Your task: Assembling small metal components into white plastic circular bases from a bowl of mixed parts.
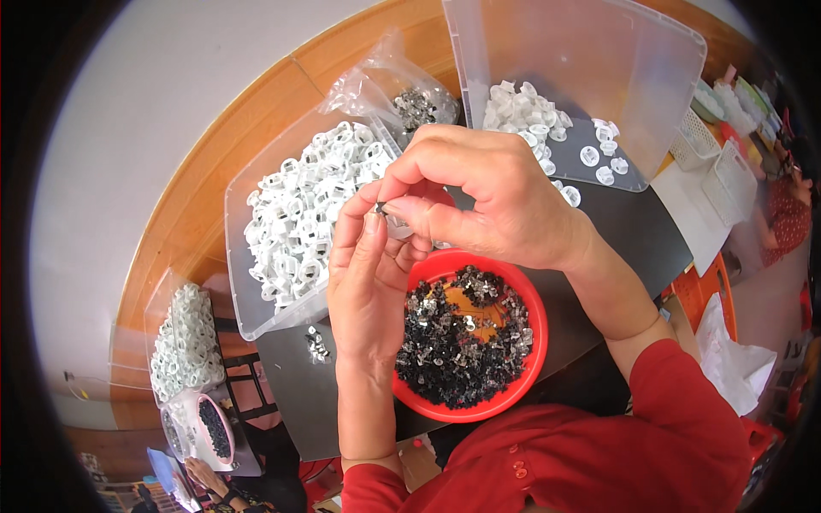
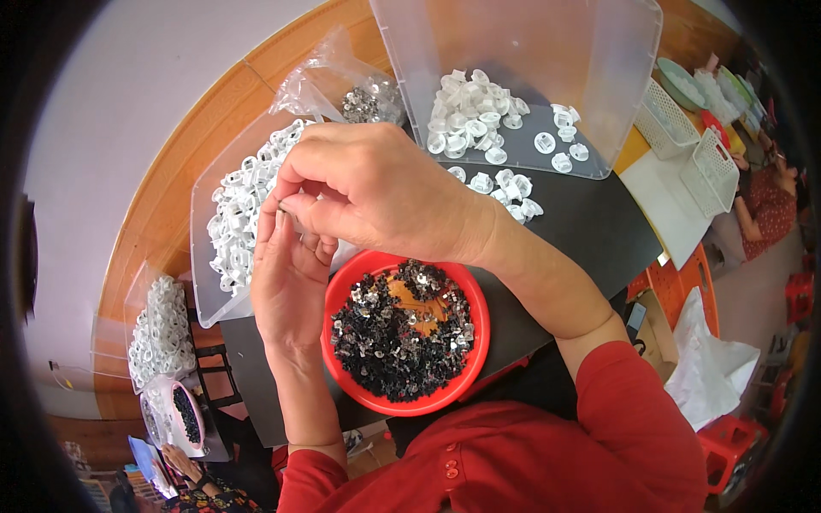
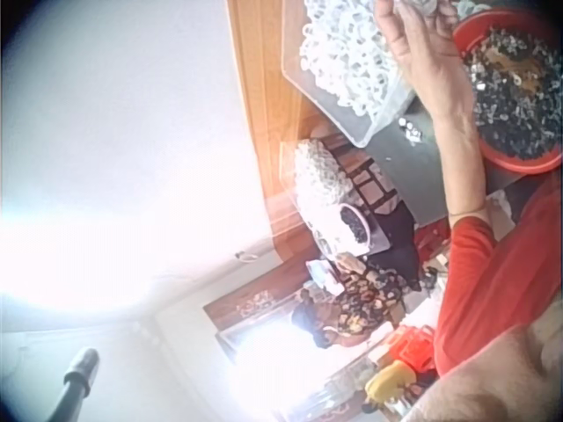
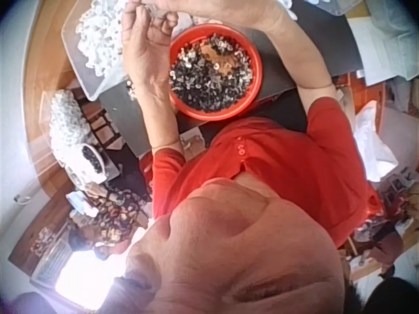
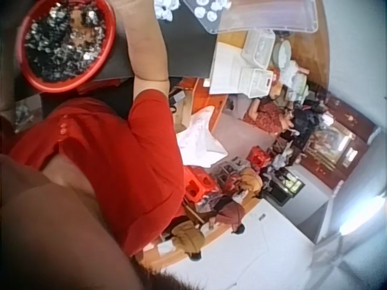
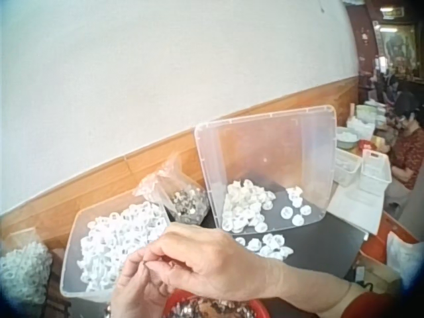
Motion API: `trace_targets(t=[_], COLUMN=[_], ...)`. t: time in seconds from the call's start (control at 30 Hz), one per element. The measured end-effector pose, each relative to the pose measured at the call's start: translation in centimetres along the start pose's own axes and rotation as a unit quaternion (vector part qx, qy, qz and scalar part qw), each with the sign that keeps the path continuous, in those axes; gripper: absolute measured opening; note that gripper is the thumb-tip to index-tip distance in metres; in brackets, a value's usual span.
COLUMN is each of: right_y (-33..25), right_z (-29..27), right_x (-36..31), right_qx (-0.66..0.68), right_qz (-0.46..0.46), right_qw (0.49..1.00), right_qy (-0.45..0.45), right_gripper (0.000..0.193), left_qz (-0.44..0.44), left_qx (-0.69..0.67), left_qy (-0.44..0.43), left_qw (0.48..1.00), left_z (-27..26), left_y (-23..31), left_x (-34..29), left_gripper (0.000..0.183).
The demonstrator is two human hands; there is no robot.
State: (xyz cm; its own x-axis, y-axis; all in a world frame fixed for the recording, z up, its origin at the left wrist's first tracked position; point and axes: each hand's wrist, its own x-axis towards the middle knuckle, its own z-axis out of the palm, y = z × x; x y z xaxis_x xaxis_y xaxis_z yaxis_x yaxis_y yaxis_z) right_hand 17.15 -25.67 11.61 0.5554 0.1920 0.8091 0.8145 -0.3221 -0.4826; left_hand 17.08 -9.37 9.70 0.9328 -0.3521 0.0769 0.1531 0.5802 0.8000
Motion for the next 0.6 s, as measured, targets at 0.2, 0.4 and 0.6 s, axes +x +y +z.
trace_targets(t=[0.2,0.4,0.6], right_y=[0.4,0.6,0.8], right_z=[0.3,0.4,0.0], right_x=[0.1,0.1,0.1], right_qx=[-0.059,-0.080,-0.099], right_qz=[-0.032,-0.043,-0.033], right_qw=[0.998,0.996,0.994], right_qy=[0.011,-0.007,-0.017], right_gripper=[0.009,0.011,0.007], left_qz=[0.028,0.068,0.099], left_qx=[0.047,0.121,0.154], left_qy=[-0.031,0.006,0.029], left_qw=[0.998,0.990,0.983], left_z=[-0.8,-1.0,-0.9], left_y=[0.2,0.0,0.0], left_x=[0.0,0.1,0.2], left_gripper=[0.019,0.015,0.014])
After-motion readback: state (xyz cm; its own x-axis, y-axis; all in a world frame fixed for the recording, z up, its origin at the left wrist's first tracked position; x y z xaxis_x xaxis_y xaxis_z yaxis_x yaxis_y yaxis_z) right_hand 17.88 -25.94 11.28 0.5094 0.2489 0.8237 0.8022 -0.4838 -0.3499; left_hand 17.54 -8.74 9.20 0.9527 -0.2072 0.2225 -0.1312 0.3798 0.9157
